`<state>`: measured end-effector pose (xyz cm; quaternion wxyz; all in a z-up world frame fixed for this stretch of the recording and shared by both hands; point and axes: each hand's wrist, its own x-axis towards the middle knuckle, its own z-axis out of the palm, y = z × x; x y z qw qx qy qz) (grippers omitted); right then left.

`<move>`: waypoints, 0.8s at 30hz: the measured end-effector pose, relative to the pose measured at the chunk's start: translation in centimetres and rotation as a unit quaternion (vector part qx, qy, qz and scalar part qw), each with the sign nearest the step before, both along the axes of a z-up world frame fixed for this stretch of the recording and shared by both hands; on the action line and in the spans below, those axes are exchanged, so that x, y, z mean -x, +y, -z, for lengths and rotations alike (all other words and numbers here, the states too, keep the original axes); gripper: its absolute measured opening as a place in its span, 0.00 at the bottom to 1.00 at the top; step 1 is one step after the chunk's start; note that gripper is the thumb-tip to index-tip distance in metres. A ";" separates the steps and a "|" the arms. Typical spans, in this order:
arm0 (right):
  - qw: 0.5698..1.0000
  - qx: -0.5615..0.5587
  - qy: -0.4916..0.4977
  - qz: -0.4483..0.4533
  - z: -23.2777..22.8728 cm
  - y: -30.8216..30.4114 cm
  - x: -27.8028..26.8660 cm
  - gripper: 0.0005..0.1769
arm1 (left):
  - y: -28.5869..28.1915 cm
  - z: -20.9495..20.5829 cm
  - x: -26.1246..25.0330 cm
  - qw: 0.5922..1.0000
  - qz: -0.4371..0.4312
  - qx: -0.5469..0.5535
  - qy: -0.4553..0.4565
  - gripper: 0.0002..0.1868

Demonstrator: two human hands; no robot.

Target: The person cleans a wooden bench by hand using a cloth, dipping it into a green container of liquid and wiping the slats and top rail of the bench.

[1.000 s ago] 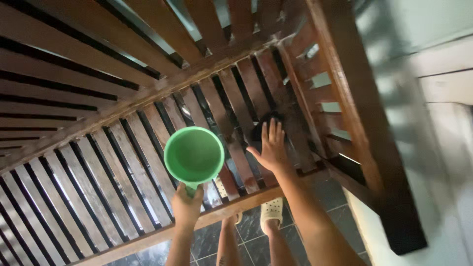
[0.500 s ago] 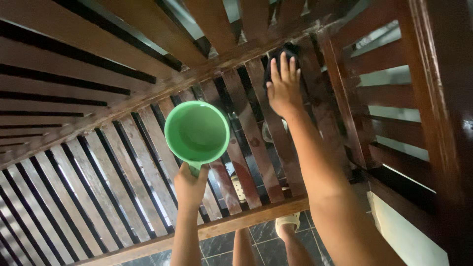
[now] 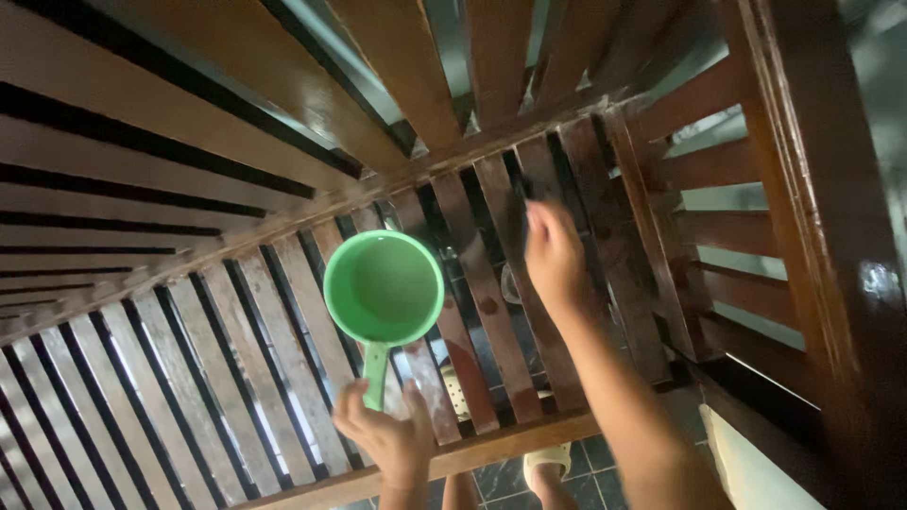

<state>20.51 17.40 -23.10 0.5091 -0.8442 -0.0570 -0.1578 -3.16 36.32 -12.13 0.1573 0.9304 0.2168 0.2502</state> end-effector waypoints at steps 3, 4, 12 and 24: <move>0.998 -0.027 -0.054 -0.015 1.4 4.7 -7.2 0.11 | -2.0 3.7 2.0 0.998 0.058 0.005 -0.008 0.30; 0.996 0.028 -0.055 -0.069 2.0 6.2 -8.3 0.10 | -2.7 4.7 2.5 0.995 0.095 0.015 0.020 0.29; 0.947 0.169 -0.151 -0.227 3.5 5.2 -7.1 0.24 | -3.3 11.9 -1.1 0.961 0.169 0.049 0.213 0.37; 0.945 0.195 -0.025 -0.262 4.1 5.2 -1.9 0.09 | -2.3 14.3 -1.5 0.952 0.162 0.018 0.259 0.45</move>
